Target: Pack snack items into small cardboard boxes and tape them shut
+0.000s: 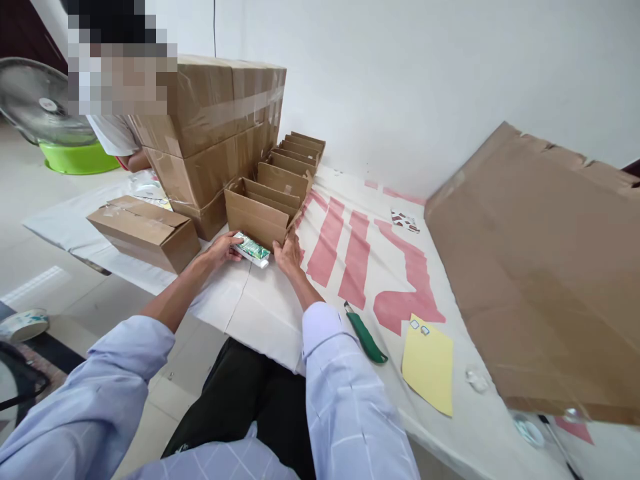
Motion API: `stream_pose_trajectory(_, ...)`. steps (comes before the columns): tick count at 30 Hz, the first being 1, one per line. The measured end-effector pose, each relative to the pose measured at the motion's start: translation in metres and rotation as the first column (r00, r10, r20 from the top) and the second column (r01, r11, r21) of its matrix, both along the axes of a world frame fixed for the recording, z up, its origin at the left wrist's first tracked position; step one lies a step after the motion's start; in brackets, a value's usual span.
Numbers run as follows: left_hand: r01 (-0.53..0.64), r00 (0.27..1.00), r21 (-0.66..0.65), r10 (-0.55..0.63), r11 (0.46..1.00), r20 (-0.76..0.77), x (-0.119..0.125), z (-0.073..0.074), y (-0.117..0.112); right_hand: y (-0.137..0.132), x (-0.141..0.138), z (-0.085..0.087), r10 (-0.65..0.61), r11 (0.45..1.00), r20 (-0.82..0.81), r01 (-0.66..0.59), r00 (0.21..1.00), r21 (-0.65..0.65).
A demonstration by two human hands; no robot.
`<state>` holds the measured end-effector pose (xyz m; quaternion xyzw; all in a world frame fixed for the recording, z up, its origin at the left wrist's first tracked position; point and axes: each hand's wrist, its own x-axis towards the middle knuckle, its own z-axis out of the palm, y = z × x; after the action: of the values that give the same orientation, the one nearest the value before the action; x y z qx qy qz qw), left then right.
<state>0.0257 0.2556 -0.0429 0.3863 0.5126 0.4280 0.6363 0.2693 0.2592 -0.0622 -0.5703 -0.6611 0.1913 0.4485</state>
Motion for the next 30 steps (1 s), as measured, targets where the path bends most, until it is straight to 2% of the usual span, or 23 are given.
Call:
stream_pose_trajectory(2,-0.005,1.0,0.017,0.005,1.0,-0.006,0.001,0.004,-0.003,-0.003,-0.007,0.007,-0.069,0.998,-0.06,0.069,0.996,-0.01)
stream_pose_trajectory(4,0.001,1.0,0.041,-0.001,0.999,-0.001,0.0,0.004,-0.017,-0.022,-0.008,0.009,-0.065,0.998,-0.132,0.065,0.989,-0.006)
stream_pose_trajectory(6,0.012,1.0,0.06,-0.012,0.998,0.005,0.001,0.001,-0.039,-0.052,-0.006,0.006,0.049,0.997,-0.189,-0.059,0.981,-0.052)
stream_pose_trajectory(8,0.03,1.0,0.073,-0.03,0.997,0.005,0.004,-0.005,-0.064,-0.085,-0.003,-0.001,0.213,0.959,-0.211,-0.246,0.954,-0.141)
stream_pose_trajectory(10,0.058,0.998,0.087,-0.058,0.995,0.001,0.011,-0.01,-0.085,-0.112,-0.001,-0.009,0.316,0.916,-0.188,-0.351,0.93,-0.194)
stream_pose_trajectory(13,0.131,0.991,0.124,-0.127,0.984,-0.035,0.022,-0.012,-0.105,-0.137,0.0,-0.017,0.316,0.918,-0.13,-0.338,0.94,-0.209)
stream_pose_trajectory(15,0.192,0.98,0.145,-0.183,0.971,-0.073,0.028,-0.01,-0.108,-0.143,0.003,-0.018,0.279,0.932,-0.115,-0.298,0.953,-0.208)
stream_pose_trajectory(17,0.211,0.975,0.173,-0.195,0.962,-0.108,0.031,-0.008,-0.103,-0.145,0.011,-0.017,0.222,0.954,-0.103,-0.238,0.97,-0.183)
stream_pose_trajectory(18,0.187,0.977,0.192,-0.163,0.963,-0.135,0.032,-0.006,-0.097,-0.146,0.016,-0.017,0.188,0.966,-0.092,-0.201,0.978,-0.165)
stream_pose_trajectory(20,0.092,0.976,0.23,-0.042,0.969,-0.213,0.032,-0.005,-0.08,-0.146,0.028,-0.017,0.125,0.982,-0.059,-0.132,0.99,-0.132)
stream_pose_trajectory(23,-0.033,0.936,0.253,0.119,0.967,-0.331,0.032,-0.007,-0.045,-0.148,0.045,-0.022,0.046,0.994,-0.019,-0.048,0.999,-0.102)
stream_pose_trajectory(30,-0.112,0.826,0.304,0.259,0.946,-0.502,0.048,-0.018,0.027,-0.152,0.056,-0.035,0.011,0.999,0.021,-0.01,1.0,-0.045)
